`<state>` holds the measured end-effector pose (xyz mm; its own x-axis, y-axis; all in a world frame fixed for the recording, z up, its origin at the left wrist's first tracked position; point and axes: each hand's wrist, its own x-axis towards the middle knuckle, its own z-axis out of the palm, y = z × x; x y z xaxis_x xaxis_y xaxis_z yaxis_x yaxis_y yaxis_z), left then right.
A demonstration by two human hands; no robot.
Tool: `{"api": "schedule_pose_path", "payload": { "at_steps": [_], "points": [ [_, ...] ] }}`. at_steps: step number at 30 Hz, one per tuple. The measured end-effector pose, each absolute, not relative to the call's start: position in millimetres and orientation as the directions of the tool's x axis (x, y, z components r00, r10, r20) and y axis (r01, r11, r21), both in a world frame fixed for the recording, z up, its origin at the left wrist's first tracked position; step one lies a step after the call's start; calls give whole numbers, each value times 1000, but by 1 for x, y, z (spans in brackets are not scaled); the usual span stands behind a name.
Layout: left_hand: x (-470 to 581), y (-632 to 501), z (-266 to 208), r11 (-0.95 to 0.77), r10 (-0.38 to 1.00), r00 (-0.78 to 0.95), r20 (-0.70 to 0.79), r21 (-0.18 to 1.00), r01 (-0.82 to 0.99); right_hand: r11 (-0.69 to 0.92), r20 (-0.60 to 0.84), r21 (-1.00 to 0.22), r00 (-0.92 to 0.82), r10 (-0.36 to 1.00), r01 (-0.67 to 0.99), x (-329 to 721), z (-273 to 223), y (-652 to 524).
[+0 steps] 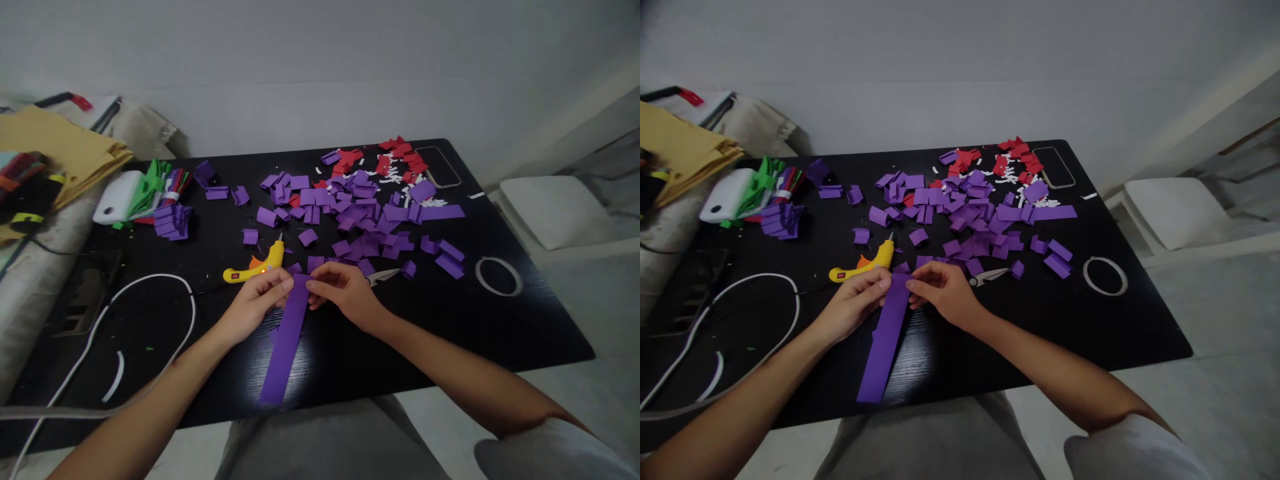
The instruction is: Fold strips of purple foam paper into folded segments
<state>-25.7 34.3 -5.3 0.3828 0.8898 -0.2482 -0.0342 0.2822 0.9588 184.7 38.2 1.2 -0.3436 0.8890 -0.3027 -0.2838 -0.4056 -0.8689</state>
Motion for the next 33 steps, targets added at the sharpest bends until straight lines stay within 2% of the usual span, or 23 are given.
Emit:
{"api": "schedule_pose_path", "payload": {
  "at_steps": [6, 15, 18, 22, 28, 33],
  "points": [
    [-16, 30, 3, 210, 905, 370, -211, 977, 44, -340, -250, -893, -302, 920, -295, 181, -2, 34],
    [-3, 19, 12, 373, 863, 376, -338, 928, -22, -345, -258, -891, -297, 919, -294, 179, -3, 26],
    [-4, 19, 13, 407, 847, 389, -363, 913, -36, -255, -183, -938, -287, 940, -235, 182, 0, 28],
    [-9, 22, 12, 525, 762, 475, -440, 849, -54, -102, -69, -992, -366, 928, -72, 190, 2, 35],
    [-18, 25, 11, 526, 694, 554, -459, 849, 45, -159, -83, -983, -544, 835, -93, 201, 6, 44],
    [-22, 28, 12, 496, 702, 550, -451, 865, 77, -148, -94, -987, -526, 845, -61, 205, 14, 47]
  ]
}}
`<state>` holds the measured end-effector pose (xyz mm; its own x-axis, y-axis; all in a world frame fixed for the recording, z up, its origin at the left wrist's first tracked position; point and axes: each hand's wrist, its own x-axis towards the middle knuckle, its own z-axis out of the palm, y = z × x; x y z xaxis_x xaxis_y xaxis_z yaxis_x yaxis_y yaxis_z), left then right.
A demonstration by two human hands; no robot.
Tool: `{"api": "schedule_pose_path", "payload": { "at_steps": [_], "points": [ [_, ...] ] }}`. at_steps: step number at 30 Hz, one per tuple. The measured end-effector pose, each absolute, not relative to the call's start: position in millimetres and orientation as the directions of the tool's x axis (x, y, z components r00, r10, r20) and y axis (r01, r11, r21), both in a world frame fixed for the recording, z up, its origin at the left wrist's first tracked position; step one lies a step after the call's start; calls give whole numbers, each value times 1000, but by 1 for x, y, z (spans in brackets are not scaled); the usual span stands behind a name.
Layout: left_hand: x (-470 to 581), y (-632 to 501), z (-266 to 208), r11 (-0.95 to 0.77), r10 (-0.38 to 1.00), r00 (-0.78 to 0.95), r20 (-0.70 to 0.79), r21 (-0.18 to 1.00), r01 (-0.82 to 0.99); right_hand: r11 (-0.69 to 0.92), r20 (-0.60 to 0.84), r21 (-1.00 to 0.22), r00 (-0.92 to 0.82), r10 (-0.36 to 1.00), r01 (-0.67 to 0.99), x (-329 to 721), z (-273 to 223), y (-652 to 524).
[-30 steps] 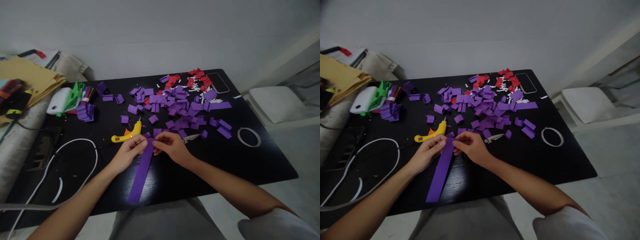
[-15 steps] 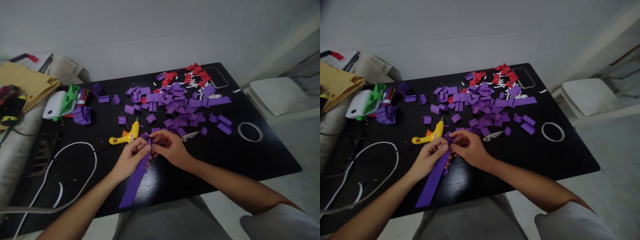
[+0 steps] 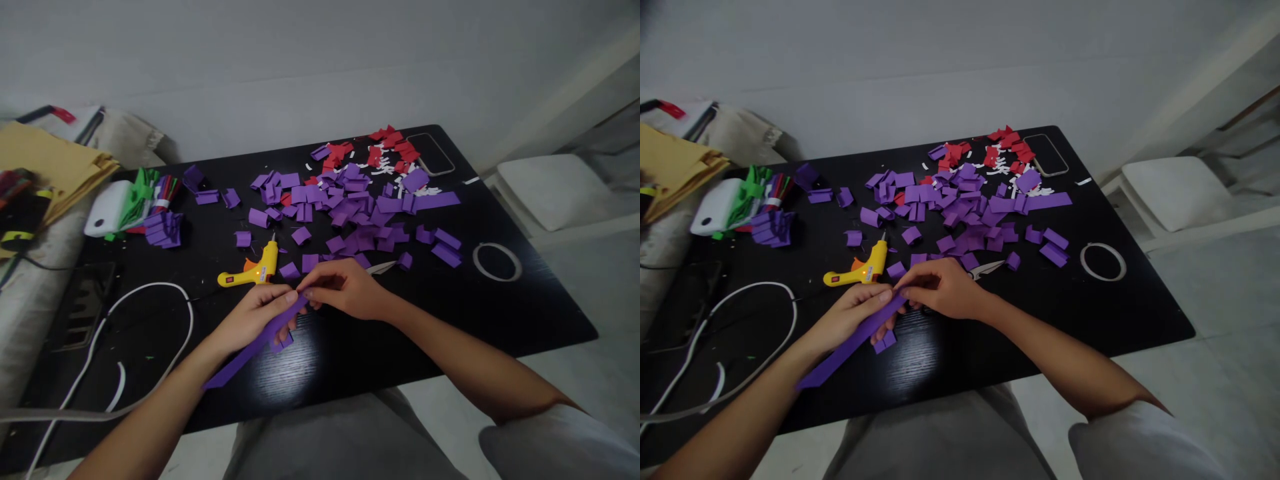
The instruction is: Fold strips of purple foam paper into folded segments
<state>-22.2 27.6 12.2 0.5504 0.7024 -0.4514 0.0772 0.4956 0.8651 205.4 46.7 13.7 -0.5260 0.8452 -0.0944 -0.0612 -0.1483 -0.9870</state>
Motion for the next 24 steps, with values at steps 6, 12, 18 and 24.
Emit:
{"api": "schedule_pose_path", "payload": {
  "at_steps": [6, 12, 18, 24],
  "points": [
    [-22, 28, 14, 474, 715, 550, -433, 878, 75, -136, -75, -985, -455, 887, -102, 205, 17, 49],
    [-18, 24, 15, 422, 795, 453, -404, 904, 65, -228, -130, -959, -452, 883, -168, 205, 16, 46],
    [-14, 20, 18, 347, 849, 395, -351, 934, 85, -227, -139, -951, -369, 919, -209, 199, 14, 39],
    [-16, 22, 24, 220, 857, 441, -267, 963, 156, -199, -127, -961, -333, 934, -191, 196, 16, 37]
  ]
}}
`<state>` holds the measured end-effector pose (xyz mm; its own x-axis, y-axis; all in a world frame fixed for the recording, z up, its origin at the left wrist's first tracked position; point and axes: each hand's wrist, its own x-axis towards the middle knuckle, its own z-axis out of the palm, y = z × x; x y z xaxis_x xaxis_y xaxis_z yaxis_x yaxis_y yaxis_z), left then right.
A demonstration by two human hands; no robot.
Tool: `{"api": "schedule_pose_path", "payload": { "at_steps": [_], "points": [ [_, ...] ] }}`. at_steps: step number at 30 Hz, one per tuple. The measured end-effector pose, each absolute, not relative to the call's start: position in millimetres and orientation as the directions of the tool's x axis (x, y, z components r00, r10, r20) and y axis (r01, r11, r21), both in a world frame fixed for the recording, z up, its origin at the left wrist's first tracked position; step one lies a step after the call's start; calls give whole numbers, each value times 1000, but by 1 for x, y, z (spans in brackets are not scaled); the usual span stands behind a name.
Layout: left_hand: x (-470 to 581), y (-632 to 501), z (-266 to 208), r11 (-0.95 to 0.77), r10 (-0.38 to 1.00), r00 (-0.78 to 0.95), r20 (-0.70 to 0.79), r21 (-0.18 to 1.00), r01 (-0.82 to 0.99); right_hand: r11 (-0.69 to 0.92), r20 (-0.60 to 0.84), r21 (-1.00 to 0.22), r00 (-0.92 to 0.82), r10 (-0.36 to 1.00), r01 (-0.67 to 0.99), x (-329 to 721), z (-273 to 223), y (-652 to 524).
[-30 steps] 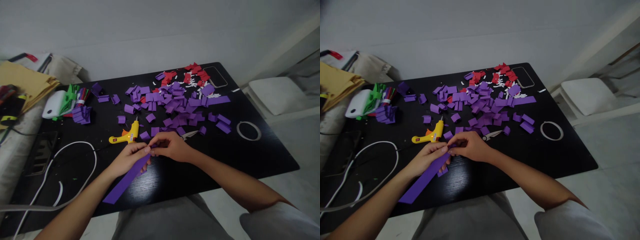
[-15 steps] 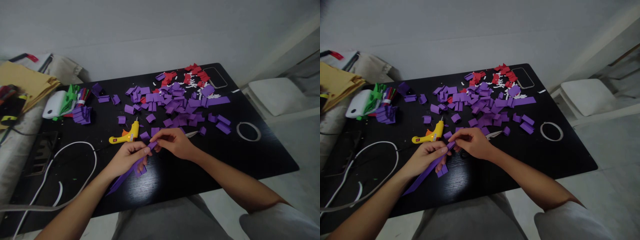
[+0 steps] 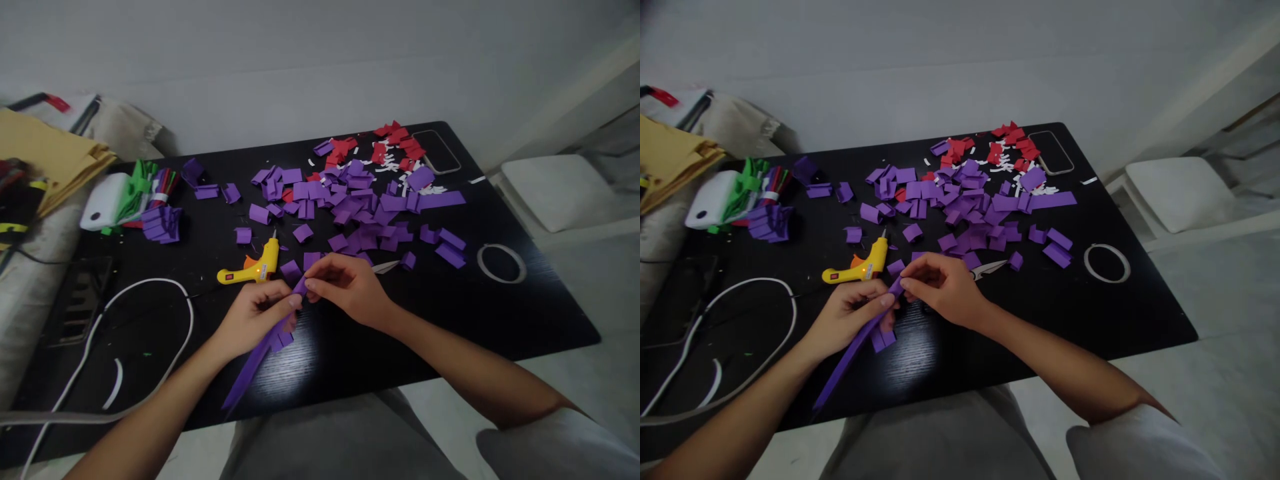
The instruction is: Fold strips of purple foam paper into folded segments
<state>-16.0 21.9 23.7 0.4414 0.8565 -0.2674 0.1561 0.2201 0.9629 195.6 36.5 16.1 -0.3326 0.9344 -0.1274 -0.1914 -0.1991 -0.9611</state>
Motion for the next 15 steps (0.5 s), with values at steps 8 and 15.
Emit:
{"api": "schedule_pose_path", "payload": {
  "at_steps": [8, 15],
  "points": [
    [-11, 21, 24, 34, 935, 343, -91, 985, 167, -168, -109, -973, -328, 938, -158, 192, 15, 30],
    [-12, 20, 23, 56, 958, 269, -96, 986, 155, -184, -110, -963, -341, 934, -195, 192, 10, 28]
  ]
}}
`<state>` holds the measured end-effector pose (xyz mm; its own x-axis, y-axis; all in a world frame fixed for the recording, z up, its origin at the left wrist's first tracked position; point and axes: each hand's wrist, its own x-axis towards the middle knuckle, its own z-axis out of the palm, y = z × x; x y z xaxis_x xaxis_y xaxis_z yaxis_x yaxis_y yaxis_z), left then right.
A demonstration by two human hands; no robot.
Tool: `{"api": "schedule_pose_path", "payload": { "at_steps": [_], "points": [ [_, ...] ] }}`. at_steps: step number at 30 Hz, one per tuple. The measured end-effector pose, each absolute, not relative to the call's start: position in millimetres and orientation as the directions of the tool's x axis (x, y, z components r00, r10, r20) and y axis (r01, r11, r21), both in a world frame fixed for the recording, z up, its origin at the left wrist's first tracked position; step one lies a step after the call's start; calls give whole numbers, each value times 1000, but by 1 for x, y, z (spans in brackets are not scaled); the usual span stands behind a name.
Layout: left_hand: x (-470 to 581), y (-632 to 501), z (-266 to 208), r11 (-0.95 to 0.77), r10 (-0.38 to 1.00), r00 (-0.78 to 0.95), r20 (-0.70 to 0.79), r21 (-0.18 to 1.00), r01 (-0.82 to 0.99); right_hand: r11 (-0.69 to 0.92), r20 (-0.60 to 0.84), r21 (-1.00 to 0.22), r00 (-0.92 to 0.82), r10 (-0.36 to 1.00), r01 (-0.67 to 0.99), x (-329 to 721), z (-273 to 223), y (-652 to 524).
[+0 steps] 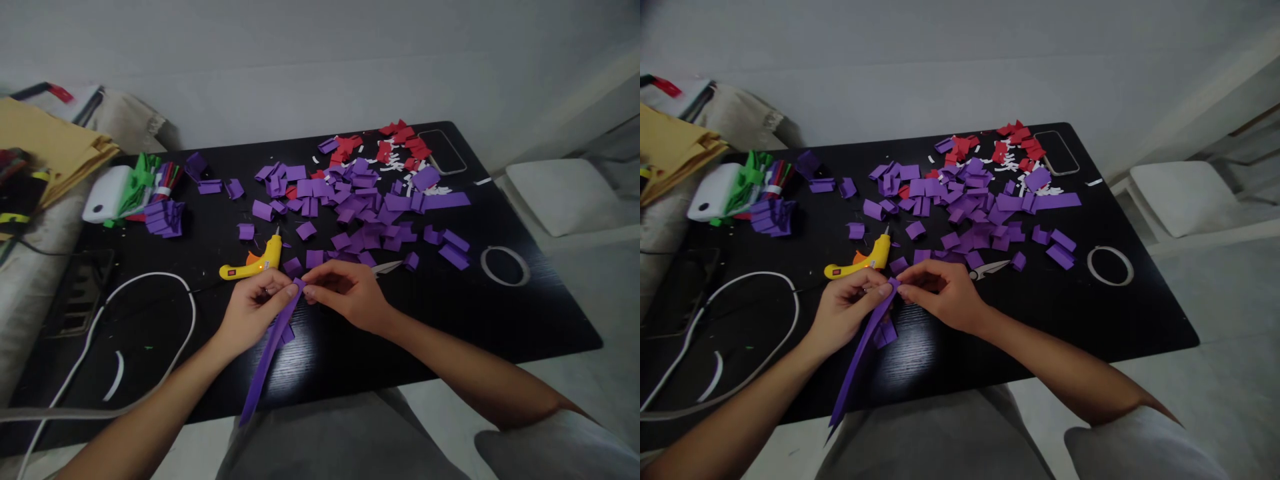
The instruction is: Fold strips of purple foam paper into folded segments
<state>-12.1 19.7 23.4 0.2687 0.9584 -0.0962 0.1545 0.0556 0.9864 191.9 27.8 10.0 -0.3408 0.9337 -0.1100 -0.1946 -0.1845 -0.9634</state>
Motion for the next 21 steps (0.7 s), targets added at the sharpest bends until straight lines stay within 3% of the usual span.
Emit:
{"api": "schedule_pose_path", "payload": {
  "at_steps": [11, 21],
  "points": [
    [-13, 19, 21, 91, 942, 318, -107, 994, 62, -123, -58, -976, -331, 942, -179, 191, 9, 25],
    [-16, 20, 18, 182, 924, 350, -155, 982, -45, 260, 252, -966, -296, 921, -16, 195, 8, 27]
  ]
}}
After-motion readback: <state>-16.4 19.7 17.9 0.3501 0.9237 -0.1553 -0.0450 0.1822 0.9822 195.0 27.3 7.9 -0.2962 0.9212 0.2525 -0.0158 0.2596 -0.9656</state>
